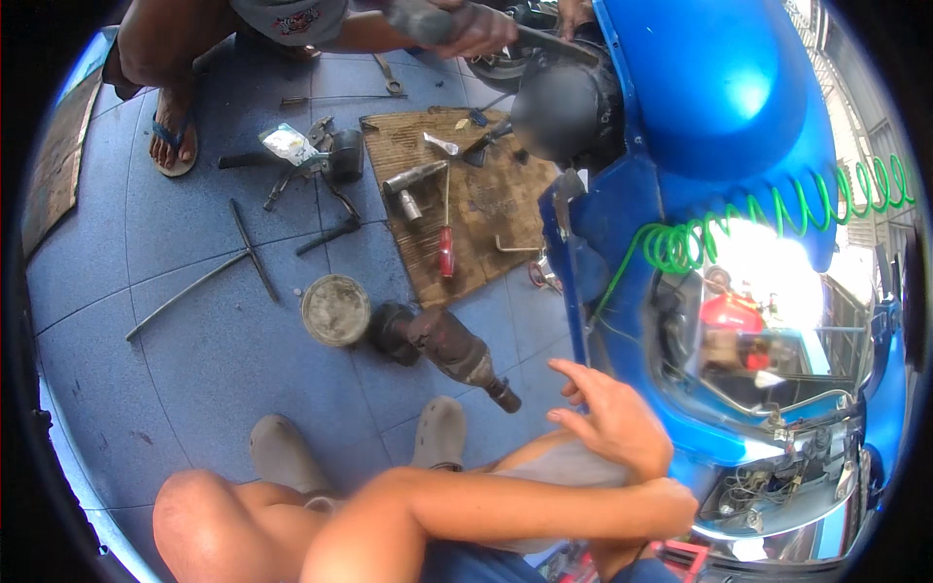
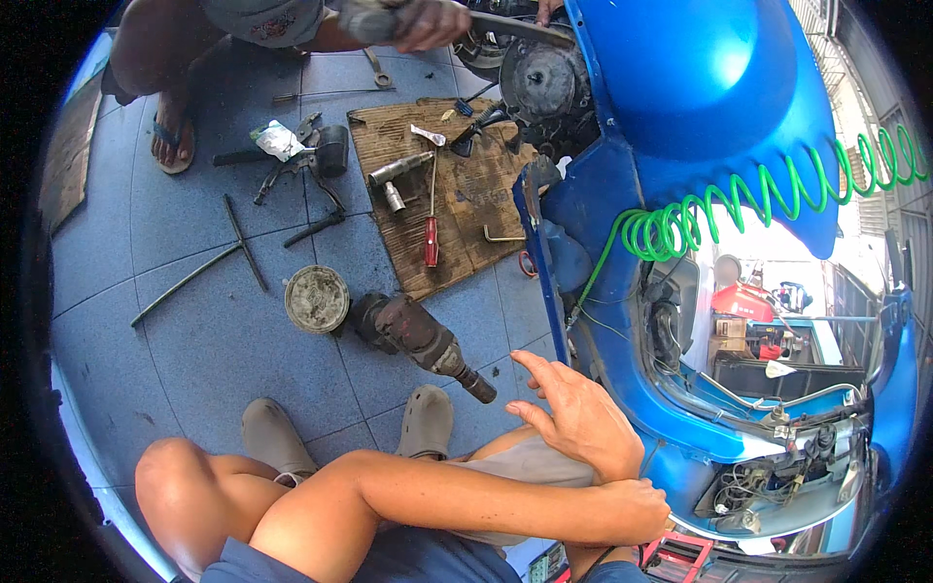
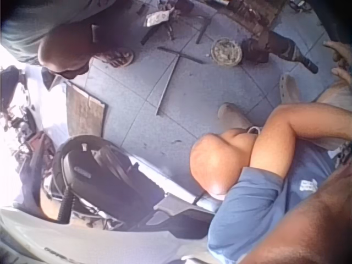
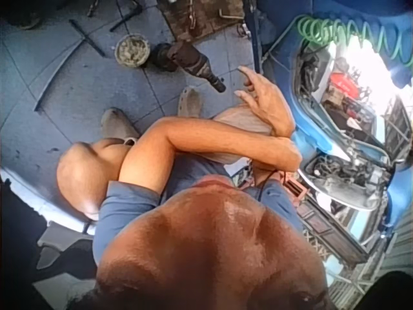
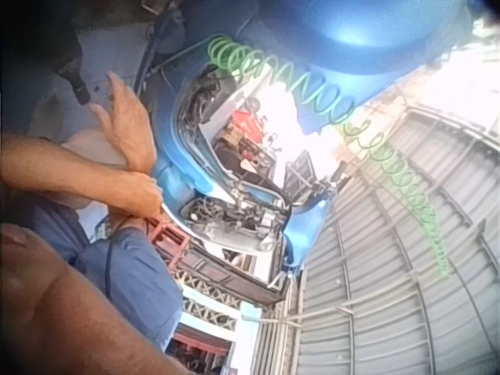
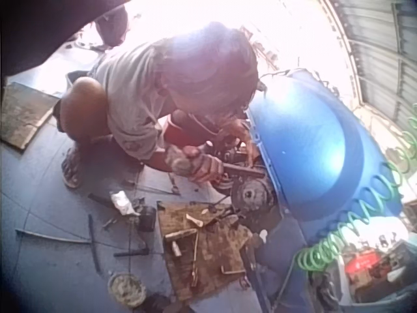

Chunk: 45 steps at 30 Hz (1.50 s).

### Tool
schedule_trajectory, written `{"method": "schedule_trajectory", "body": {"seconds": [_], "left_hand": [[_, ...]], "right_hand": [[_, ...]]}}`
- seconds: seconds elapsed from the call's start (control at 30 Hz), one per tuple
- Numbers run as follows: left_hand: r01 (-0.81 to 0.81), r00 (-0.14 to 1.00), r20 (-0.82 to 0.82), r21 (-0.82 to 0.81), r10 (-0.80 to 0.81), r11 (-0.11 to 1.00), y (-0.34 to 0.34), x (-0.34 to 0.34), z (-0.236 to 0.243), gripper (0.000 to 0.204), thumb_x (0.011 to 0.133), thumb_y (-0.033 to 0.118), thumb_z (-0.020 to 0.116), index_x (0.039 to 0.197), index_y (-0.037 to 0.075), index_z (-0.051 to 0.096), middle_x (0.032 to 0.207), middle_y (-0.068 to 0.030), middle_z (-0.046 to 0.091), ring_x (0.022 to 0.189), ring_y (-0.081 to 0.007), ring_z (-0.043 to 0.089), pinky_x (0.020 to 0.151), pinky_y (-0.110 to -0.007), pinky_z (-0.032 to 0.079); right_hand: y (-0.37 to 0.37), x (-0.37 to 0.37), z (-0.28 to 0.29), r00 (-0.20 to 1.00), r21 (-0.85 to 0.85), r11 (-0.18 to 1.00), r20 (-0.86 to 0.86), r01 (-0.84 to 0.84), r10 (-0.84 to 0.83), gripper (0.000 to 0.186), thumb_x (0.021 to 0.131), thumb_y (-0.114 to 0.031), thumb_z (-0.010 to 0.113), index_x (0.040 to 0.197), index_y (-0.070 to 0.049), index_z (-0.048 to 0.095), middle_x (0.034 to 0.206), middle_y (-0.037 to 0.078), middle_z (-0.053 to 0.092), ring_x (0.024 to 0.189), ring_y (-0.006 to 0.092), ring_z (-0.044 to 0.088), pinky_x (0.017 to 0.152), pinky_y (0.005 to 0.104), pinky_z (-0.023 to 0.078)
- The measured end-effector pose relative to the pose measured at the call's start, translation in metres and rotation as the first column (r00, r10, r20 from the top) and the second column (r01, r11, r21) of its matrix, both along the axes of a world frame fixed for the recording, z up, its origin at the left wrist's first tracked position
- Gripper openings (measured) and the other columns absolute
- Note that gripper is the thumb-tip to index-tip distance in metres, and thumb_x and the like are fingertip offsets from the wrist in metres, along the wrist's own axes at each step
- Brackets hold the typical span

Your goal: The person fits an engine cover onto a scooter engine, taps it into place with a metal rod and hammer, and touches the installed cover by hand.

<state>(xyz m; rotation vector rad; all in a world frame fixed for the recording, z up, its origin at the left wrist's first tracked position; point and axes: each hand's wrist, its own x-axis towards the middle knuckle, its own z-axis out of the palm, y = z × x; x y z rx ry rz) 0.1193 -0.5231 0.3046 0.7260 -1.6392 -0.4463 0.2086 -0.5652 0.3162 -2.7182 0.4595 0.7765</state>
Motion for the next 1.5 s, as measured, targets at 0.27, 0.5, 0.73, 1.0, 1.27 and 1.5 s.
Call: {"method": "schedule_trajectory", "body": {"seconds": [0.27, 0.5, 0.73, 1.0, 1.27, 1.5], "left_hand": [[0.021, 0.999, -0.032, 0.001, -0.021, 1.000, 0.0007, 0.0032, 0.0003, 0.022, 0.085, 0.020, 0.065, 0.080, 0.003, 0.077, 0.086, -0.0182, 0.074, 0.082, -0.0302, 0.072, 0.076, -0.040, 0.057], [0.042, 0.998, -0.046, 0.012, -0.041, 0.999, -0.0010, 0.0047, 0.0020, 0.021, 0.085, 0.019, 0.065, 0.080, 0.003, 0.078, 0.087, -0.0192, 0.074, 0.083, -0.0313, 0.072, 0.076, -0.041, 0.057], [0.074, 0.996, -0.055, 0.060, -0.071, 0.995, -0.0002, 0.0007, 0.0036, 0.023, 0.086, 0.023, 0.065, 0.081, 0.004, 0.078, 0.087, -0.0179, 0.074, 0.083, -0.0313, 0.073, 0.078, -0.042, 0.057], [0.048, 0.997, -0.071, 0.069, -0.043, 0.996, 0.0017, 0.0048, -0.0006, 0.026, 0.089, 0.025, 0.064, 0.080, 0.005, 0.078, 0.086, -0.0164, 0.074, 0.083, -0.0303, 0.073, 0.077, -0.041, 0.057], [0.078, 0.997, -0.019, 0.038, -0.077, 0.996, -0.0013, 0.0068, 0.0045, 0.021, 0.086, 0.022, 0.066, 0.083, 0.005, 0.078, 0.086, -0.0160, 0.074, 0.086, -0.0300, 0.073, 0.076, -0.041, 0.057], [0.091, 0.996, -0.028, 0.048, -0.090, 0.995, 0.0032, 0.0092, 0.0038, 0.020, 0.084, 0.021, 0.067, 0.083, 0.004, 0.078, 0.086, -0.0161, 0.074, 0.085, -0.0295, 0.073, 0.075, -0.041, 0.057]], "right_hand": [[-0.0005, -0.0001, 0.0008, 0.999, -0.006, 0.999, -0.007, -0.048, 0.048, 0.064, 0.092, -0.030, 0.075, 0.146, -0.009, 0.049, 0.106, 0.020, 0.068, 0.095, 0.0328, 0.070, 0.083, 0.0429, 0.058], [-0.0032, 0.0005, 0.0006, 0.999, 0.000, 0.999, -0.009, -0.049, 0.049, 0.063, 0.092, -0.030, 0.075, 0.145, -0.009, 0.049, 0.107, 0.020, 0.068, 0.095, 0.0328, 0.070, 0.083, 0.0429, 0.058], [0.0028, 0.0018, 0.0014, 1.000, 0.009, 1.000, 0.004, 0.012, -0.012, 0.063, 0.086, -0.019, 0.080, 0.142, -0.005, 0.054, 0.110, 0.020, 0.069, 0.093, 0.0312, 0.069, 0.084, 0.0406, 0.056], [-0.0030, -0.0008, -0.0048, 0.999, 0.022, 0.999, -0.003, -0.032, 0.032, 0.062, 0.092, -0.029, 0.076, 0.145, -0.009, 0.050, 0.107, 0.020, 0.068, 0.095, 0.0330, 0.070, 0.082, 0.0433, 0.058], [-0.0032, 0.0005, 0.0004, 0.999, -0.002, 0.999, 0.000, -0.045, 0.045, 0.063, 0.092, -0.030, 0.076, 0.145, -0.009, 0.050, 0.107, 0.020, 0.068, 0.094, 0.0329, 0.070, 0.082, 0.0432, 0.058], [-0.0009, -0.0021, -0.0003, 0.999, 0.008, 0.999, 0.009, -0.047, 0.046, 0.062, 0.091, -0.029, 0.076, 0.144, -0.008, 0.050, 0.105, 0.020, 0.068, 0.094, 0.0330, 0.070, 0.082, 0.0436, 0.058]]}}
